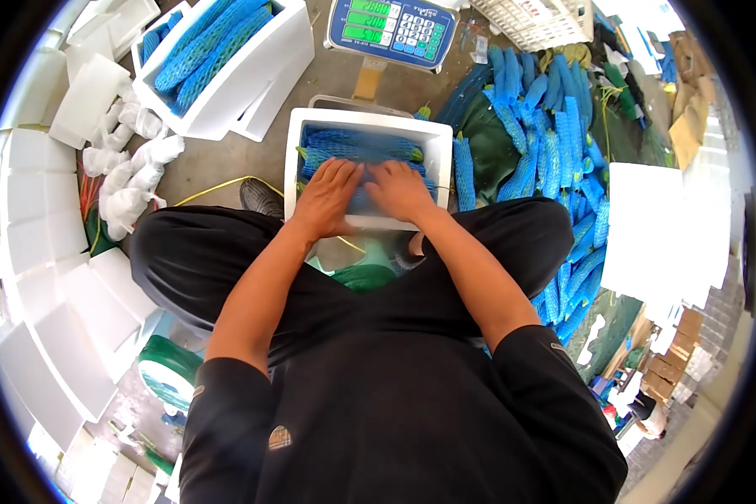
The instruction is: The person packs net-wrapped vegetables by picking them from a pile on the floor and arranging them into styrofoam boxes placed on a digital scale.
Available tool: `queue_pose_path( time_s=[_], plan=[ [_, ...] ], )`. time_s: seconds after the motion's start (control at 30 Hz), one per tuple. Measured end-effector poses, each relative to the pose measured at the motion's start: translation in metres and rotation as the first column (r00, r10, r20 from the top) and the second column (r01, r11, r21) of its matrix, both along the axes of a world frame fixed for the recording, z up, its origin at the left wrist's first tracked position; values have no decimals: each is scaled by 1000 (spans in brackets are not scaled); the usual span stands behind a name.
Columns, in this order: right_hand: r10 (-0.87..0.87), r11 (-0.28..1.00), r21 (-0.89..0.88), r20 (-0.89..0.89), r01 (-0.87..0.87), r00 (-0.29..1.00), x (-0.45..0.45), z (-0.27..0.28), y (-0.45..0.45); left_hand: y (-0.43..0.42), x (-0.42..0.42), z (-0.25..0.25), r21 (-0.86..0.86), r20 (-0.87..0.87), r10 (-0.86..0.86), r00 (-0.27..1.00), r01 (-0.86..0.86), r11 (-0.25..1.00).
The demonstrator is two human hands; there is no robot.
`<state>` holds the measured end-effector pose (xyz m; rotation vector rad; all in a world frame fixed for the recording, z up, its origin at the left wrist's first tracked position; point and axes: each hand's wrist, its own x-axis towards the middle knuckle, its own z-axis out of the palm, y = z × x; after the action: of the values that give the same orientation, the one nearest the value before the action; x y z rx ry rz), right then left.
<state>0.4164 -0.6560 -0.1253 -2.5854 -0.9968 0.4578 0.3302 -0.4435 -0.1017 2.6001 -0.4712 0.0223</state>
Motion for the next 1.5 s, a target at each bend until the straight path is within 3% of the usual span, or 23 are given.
queue_pose_path(
  time_s=[0.1, 0.37, 0.43, 0.47, 0.53, 0.57, 0.6, 0.63, 0.77, 0.8, 0.93, 1.0, 1.07, 1.1, 1.13, 1.17, 1.2, 1.23, 1.27, 1.3, 1.33, 1.4, 1.5],
  plan=[
    [-33, 999, -2, -39, 32, 999, -4, -4, -6, 1, -5, -11, -123, -32, -18, 999, 14, 992],
    [-36, 999, 3, -54, 36, 998, 9, -19, -1, -1, -1, -18, -72, -77, -34, 996, 29, 997],
    [-19, 1000, -26, -23, 18, 1000, 13, -10, -2, -1, -3, -15, -52, -63, -39, 997, 36, 998],
    [-66, 991, 126, 116, 51, 991, 15, -4, -7, -2, -2, -17, -36, -53, -40, 998, 38, 999],
    [-252, 877, 369, -193, 308, 948, 30, 86, -14, -8, -2, -7, 14, -55, -17, 998, 17, 1000],
    [-298, 870, 340, -216, 358, 930, 39, 128, -27, -12, -1, 2, 13, -52, -13, 999, 14, 1000],
    [-317, 791, 490, -184, 366, 931, 43, 149, -51, -15, -1, 9, 5, -51, -33, 998, 33, 999],
    [-375, 751, 518, -178, 410, 910, 42, 191, -69, -18, 2, 14, -5, -41, -51, 998, 51, 999],
    [-646, 687, 496, 80, 532, 759, 30, 241, -174, -35, 6, 23, -30, -61, -80, 995, 78, 996],
    [-699, 633, 532, 80, 563, 710, 23, 234, -201, -38, 6, 22, -29, -56, -82, 995, 80, 996],
    [-865, 470, 377, 16, 798, 502, -15, 175, -285, -50, 4, 20, -49, -41, -116, 992, 114, 992],
    [-857, 471, 281, -79, 836, 510, -49, 130, -313, -59, 2, 17, -78, -13, -139, 990, 138, 987],
    [-743, 580, 377, -117, 722, 659, -89, 72, -333, -72, 5, 12, -76, -41, -187, 982, 184, 980],
    [-734, 651, 253, -32, 716, 679, -114, 11, -370, -75, 9, 11, -54, -50, -189, 981, 186, 981],
    [-727, 658, 166, -113, 734, 677, -117, -9, -366, -87, 17, 13, -100, -98, -187, 978, 177, 979],
    [-720, 662, 102, -190, 742, 668, -117, -25, -360, -104, 36, 27, -142, -392, -165, 905, 118, 983],
    [-710, 663, 72, -253, 745, 657, -112, -34, -355, -118, 57, 57, 4, -621, -114, 776, 148, 989],
    [-690, 675, 57, -306, 736, 656, -94, -44, -344, -130, 46, 9, -70, -369, -6, 929, -22, 997],
    [-672, 688, 38, -345, 725, 656, -78, -50, -332, -146, 40, -20, -281, -65, 149, 987, -162, 946],
    [-651, 708, 19, -372, 706, 662, -56, -55, -319, -160, 46, -38, -337, -46, 238, 970, -239, 911],
    [-628, 733, -2, -389, 681, 674, -30, -58, -302, -174, 62, -37, -102, -257, 268, 929, -301, 948],
    [-588, 778, -44, -403, 627, 701, 16, -58, -263, -179, 75, -43, -43, -179, 259, 949, -271, 962],
    [-532, 827, -68, -414, 558, 739, 66, -40, -206, -181, 76, -68, -124, -57, 208, 976, -214, 969]
  ],
)
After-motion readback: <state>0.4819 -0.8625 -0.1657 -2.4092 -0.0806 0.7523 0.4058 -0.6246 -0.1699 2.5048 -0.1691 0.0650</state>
